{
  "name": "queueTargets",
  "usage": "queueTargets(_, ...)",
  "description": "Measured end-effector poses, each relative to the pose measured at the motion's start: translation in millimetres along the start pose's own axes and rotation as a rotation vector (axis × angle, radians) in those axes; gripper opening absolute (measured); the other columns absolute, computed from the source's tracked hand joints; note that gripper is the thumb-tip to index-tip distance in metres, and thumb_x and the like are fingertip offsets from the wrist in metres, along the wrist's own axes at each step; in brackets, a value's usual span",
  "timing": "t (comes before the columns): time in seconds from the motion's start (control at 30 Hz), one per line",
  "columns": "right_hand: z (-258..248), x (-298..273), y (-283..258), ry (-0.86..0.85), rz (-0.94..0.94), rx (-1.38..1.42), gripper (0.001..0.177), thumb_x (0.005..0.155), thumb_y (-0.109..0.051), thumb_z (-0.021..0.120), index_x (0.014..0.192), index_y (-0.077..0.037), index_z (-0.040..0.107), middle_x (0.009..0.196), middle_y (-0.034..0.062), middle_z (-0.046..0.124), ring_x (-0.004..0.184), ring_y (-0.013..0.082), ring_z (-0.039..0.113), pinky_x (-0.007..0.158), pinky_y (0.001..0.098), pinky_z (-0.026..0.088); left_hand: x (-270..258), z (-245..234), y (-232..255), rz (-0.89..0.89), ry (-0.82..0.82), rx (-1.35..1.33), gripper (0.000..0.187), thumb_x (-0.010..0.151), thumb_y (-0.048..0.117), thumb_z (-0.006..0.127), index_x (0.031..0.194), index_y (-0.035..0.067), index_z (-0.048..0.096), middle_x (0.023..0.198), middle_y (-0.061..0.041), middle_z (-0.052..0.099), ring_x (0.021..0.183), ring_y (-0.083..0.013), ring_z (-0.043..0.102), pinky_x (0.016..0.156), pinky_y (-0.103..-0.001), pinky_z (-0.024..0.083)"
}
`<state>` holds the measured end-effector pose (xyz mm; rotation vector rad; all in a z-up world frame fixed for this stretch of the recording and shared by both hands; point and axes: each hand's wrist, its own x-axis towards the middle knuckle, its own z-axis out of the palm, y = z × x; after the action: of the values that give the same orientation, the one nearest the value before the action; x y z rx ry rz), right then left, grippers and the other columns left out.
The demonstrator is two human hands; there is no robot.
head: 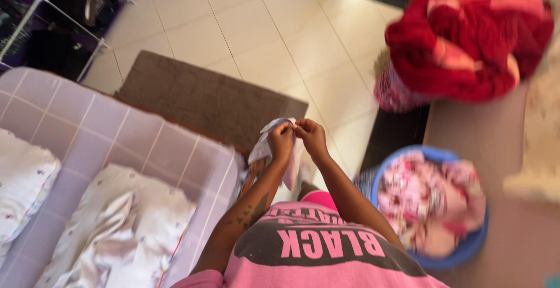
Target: The person makes a bed by tucking in the sheets, placing two pillows, and then putting a pillowcase on one of the pillows.
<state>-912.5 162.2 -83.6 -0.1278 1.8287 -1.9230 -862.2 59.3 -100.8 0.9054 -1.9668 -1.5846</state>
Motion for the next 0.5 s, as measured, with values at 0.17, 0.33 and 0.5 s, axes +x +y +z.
queueTargets(0.17,-12.7,112.3,-23.4,-0.03,-0.03,-0.123,0.015,0.1,-0.01,0.068,0.101,0.005,0.07,0.085,0.0059,0.069,0.074,0.0101,0.058,0.067,0.0266,0.048,72.7,51.5,17.3,-0.103,0.062,-0.136,0.024,0.091,0.017,0.071,0.102,-0.003,0.077,0.093,-0.013,0.08,0.081,-0.015,0.073,0.076,-0.028,0.056)
queueTargets(0.33,6.3,186.1,-37.0,0.009,-0.22,-0.285,0.003,0.099,-0.006,0.057,0.1,-0.007,0.06,0.084,-0.0011,0.059,0.074,0.0068,0.054,0.067,0.024,0.047,149.3,66.0,5.7,-0.237,0.139,-0.41,0.026,0.096,0.016,0.066,0.107,-0.006,0.075,0.095,-0.008,0.075,0.081,-0.0129,0.063,0.074,-0.028,0.05)
queueTargets(0.5,47.7,275.8,-44.4,-0.015,-0.137,-0.16,0.006,0.107,-0.011,0.053,0.102,-0.009,0.055,0.079,-0.0005,0.051,0.068,0.0068,0.044,0.06,0.0251,0.039,234.4,42.4,-0.1,-0.219,0.312,-0.419,0.026,0.101,0.017,0.057,0.107,-0.004,0.07,0.095,-0.006,0.073,0.084,-0.0121,0.064,0.077,-0.028,0.051)
